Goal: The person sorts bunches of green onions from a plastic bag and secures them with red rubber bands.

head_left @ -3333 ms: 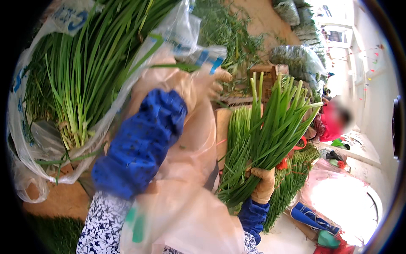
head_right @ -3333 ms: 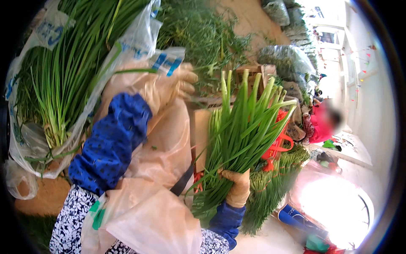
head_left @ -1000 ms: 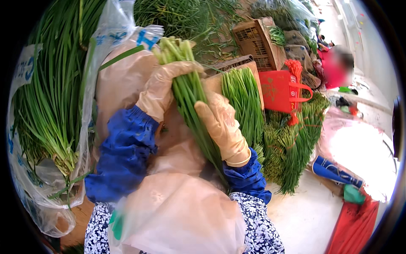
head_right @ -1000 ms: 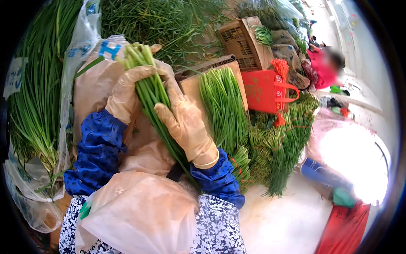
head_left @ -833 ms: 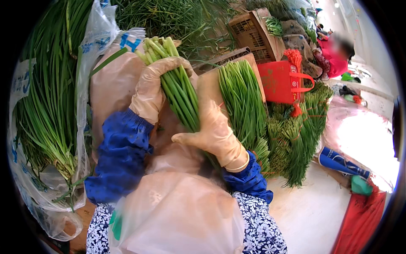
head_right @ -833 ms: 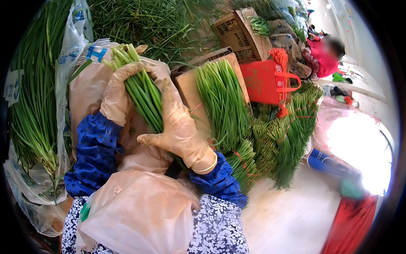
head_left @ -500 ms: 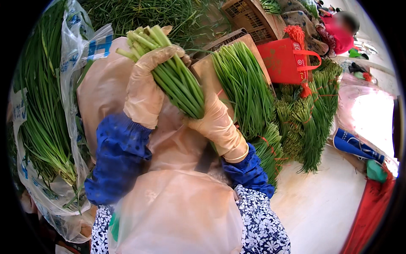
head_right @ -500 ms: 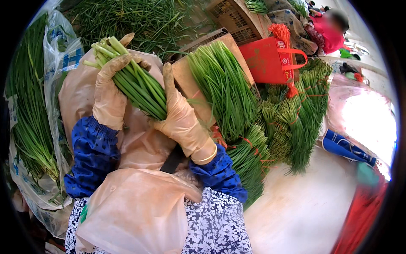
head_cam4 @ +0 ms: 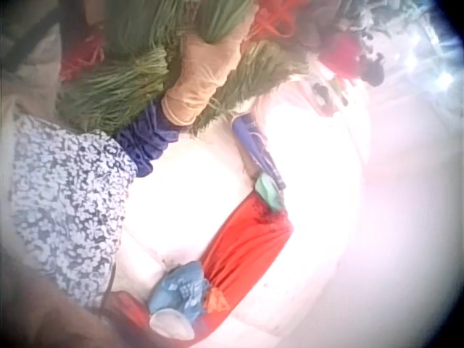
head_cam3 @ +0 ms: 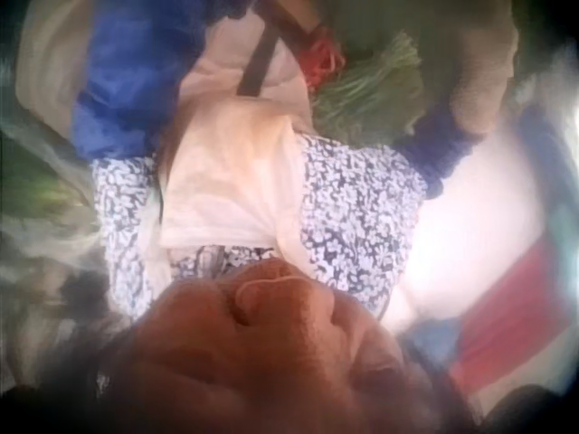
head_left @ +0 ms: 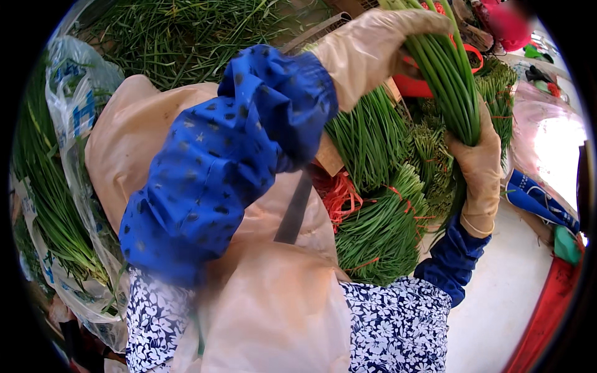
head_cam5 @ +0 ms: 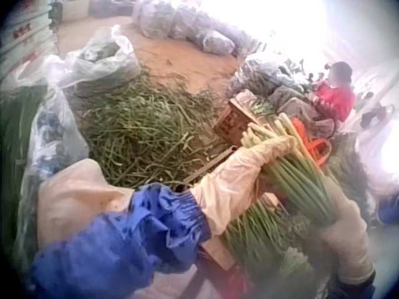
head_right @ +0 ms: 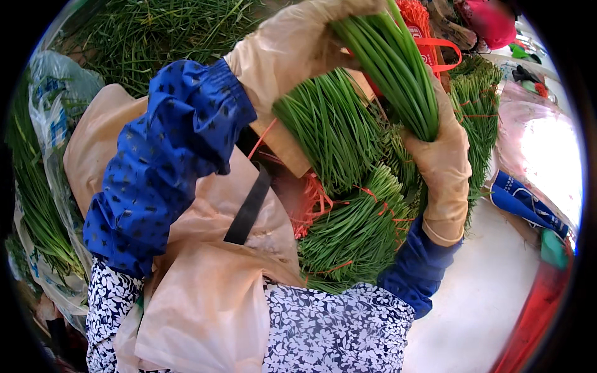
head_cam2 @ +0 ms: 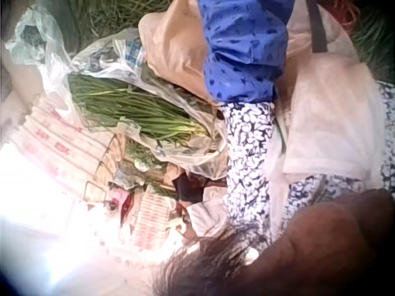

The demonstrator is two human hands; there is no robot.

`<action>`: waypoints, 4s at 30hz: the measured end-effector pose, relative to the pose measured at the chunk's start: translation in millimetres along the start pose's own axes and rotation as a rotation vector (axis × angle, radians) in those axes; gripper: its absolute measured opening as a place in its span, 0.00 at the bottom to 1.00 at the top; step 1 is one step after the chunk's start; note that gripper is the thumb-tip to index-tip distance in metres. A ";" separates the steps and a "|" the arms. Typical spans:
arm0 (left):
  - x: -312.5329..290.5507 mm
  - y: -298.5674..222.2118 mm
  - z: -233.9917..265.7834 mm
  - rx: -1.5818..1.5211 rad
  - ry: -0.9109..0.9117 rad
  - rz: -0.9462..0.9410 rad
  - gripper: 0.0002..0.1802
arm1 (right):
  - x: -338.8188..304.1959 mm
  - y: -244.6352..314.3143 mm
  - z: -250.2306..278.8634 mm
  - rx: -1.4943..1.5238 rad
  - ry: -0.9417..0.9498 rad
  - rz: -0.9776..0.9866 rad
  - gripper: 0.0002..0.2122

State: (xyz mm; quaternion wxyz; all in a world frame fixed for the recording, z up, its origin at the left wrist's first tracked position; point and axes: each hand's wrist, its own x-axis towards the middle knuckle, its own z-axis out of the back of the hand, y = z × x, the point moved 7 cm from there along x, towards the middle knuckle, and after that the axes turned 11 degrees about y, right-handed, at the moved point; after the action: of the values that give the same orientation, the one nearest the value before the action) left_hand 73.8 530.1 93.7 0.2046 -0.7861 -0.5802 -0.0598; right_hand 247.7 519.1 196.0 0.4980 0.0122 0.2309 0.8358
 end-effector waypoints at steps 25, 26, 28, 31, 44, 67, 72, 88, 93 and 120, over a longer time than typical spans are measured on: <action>28.2 120.8 145.0 2.614 0.024 0.502 0.29 | 21.8 -106.3 -164.5 -0.225 -0.110 -0.167 0.44; 30.8 122.6 147.3 2.613 0.040 0.508 0.29 | 15.3 -97.5 -163.3 -0.098 -0.178 -0.101 0.41; 23.9 129.1 149.8 2.619 0.055 0.501 0.29 | -2.2 -76.9 -172.3 0.058 -0.175 0.049 0.36; 14.7 117.3 133.9 2.653 0.071 0.458 0.29 | -5.8 -58.3 -153.6 0.088 -0.249 0.207 0.28; 55.1 129.4 136.1 2.650 0.101 0.508 0.27 | 31.4 -142.6 -179.5 -0.084 -0.231 -0.023 0.27; 56.8 130.3 120.3 2.539 0.177 0.484 0.25 | -8.4 -163.7 -184.0 -0.085 -0.137 -0.221 0.41; 60.2 137.0 125.7 2.593 0.228 0.580 0.27 | -10.0 -163.8 -179.9 -0.049 -0.180 -0.240 0.39; 85.8 136.7 122.4 2.659 0.280 0.444 0.39 | 12.3 -185.6 -174.4 -0.051 -0.144 -0.085 0.41; 81.4 141.8 154.2 2.574 0.373 0.821 0.39 | 10.1 -176.7 -164.7 -0.150 -0.042 -0.044 0.38; 66.2 113.7 85.3 2.326 0.392 0.055 0.21 | 34.4 -189.5 -146.5 -0.082 -0.240 -0.100 0.12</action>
State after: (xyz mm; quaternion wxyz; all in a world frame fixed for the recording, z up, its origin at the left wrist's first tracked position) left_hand 189.2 594.6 9.4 0.8848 -0.1164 -0.2271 0.3899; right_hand 350.4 568.4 -17.4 0.5632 0.0799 0.1356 0.8112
